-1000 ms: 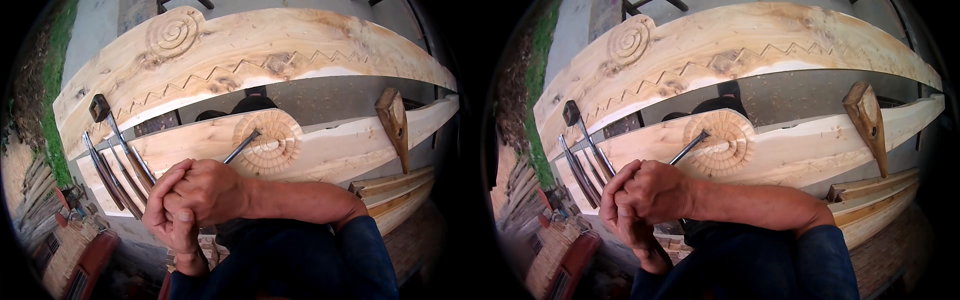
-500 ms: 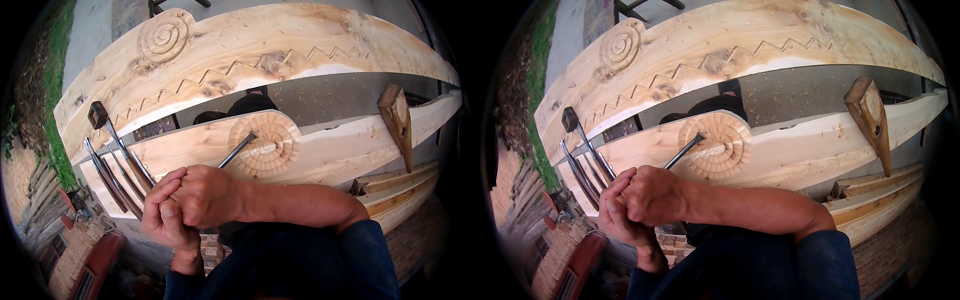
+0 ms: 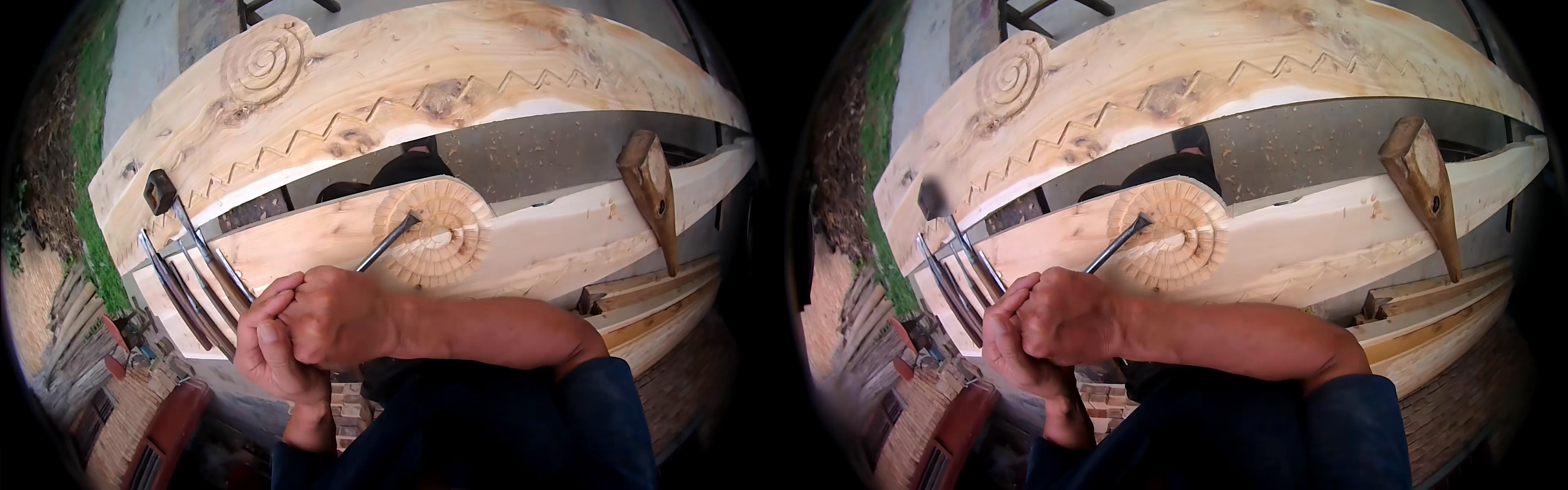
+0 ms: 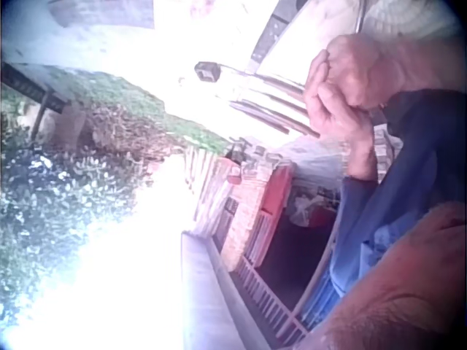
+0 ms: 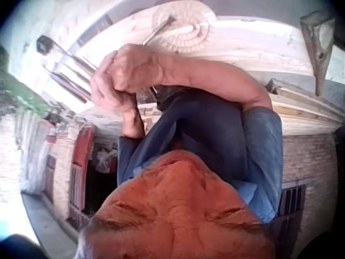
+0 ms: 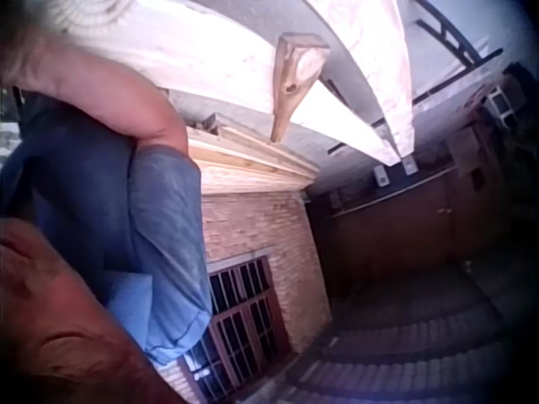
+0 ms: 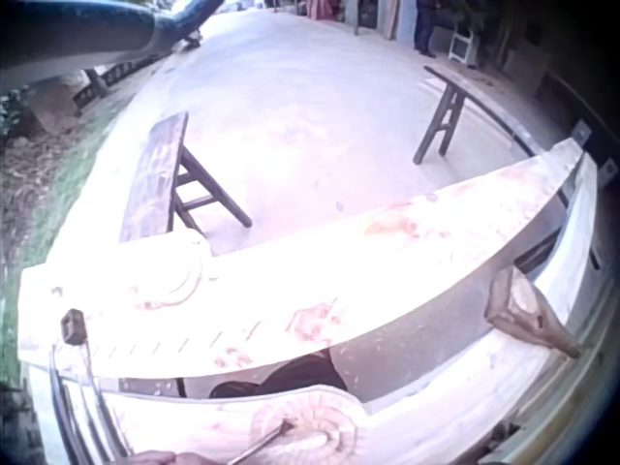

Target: The person carves a spiral pattern into a wood plank using a chisel, periodically removing wood shavings from the carved area by hand.

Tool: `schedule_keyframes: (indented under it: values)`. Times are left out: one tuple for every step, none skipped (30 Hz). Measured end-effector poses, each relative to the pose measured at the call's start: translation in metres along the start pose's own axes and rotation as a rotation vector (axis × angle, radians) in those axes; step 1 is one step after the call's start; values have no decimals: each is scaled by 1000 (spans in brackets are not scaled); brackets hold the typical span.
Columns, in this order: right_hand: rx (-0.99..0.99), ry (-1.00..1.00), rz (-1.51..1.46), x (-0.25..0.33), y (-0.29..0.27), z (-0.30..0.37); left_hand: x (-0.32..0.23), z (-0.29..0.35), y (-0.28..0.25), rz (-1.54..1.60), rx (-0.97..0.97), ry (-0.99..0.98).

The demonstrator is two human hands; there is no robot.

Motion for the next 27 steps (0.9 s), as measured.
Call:
schedule_keyframes:
  values:
    - [1, -1, 3, 1, 5, 2, -4, -5, 4, -14, 10, -6]
    - [-50, 27, -69, 1, 12, 7, -6, -8, 6, -27, 20, -13]
    - [-79, 37, -108, 1, 17, 11, -4, -5, 4, -29, 18, -8]
    - [-108, 48, -146, 1, 21, 15, 1, 1, 2, -16, 21, 4]
    - [-100, 2, -142, 2, 26, 19, 4, 4, 1, -4, 24, 15]
    - [-91, -18, -141, 3, 24, 18, 4, 3, 1, -2, 21, 15]
    - [-83, -44, -139, 3, 24, 17, 5, -1, 1, 6, -1, -3]
    - [-34, -34, -32, 2, 14, 5, 4, -4, 2, 11, -19, -24]
    - [16, -24, 75, 1, 9, -1, 1, -12, 2, 11, -22, -53]
    - [16, -19, 74, 0, 10, -2, 1, -15, 0, 9, -20, -58]
    - [-1, -7, 73, -1, 11, -5, 2, -19, -2, -3, -10, -74]
    - [-16, -2, 71, -2, 11, -6, 2, -20, -3, -13, -7, -87]
    - [-17, -3, 73, -2, 11, -5, -4, -19, 2, -64, 8, -50]
    - [14, -17, 73, -2, 11, -3, -2, -18, 1, -62, 9, -49]
    - [45, -30, 74, -2, 11, -1, 1, -17, 1, -88, 34, -31]
    - [46, -30, 77, -2, 8, 1, 2, -15, 1, -112, 60, -14]
    - [14, -17, 28, -1, 5, -1, 0, -11, 0, -112, 47, -7]
    - [-20, 1, -19, 0, -2, -4, -5, -6, 3, -91, 59, 30]
    - [-17, -6, -21, 3, -10, -5, -9, 0, 7, -69, 72, 67]
    - [-75, -32, -39, 8, -24, -5, -13, 10, 12, -67, 66, 70]
    - [-127, -69, -69, 15, -38, -7, -19, 25, 12, 3, 30, 94]
    - [-155, -57, -14, 21, -55, -2, -12, 36, 12, 94, 19, 151]
    - [-95, -54, -3, 23, -84, -6, -9, 48, 11, 172, 0, 212]
    - [-68, -37, -7, 23, -108, 1, -5, 60, 12, 258, -1, 270]
    - [-108, 10, 29, 24, -129, 4, 2, 59, 18, 211, 97, 336]
    - [-146, 60, 61, 27, -149, 8, 6, 55, 26, 162, 195, 401]
    - [-142, 82, 124, 26, -161, 16, 2, 46, 36, 17, 363, 405]
Point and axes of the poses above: each hand's wrist, its own z-axis away from the middle knuckle, its own y-axis out of the palm, x = y × z, the point moved 4 cm from there along -z, towards the middle knuckle, and after that the axes turned 13 degrees about z, right-handed, at the moved point
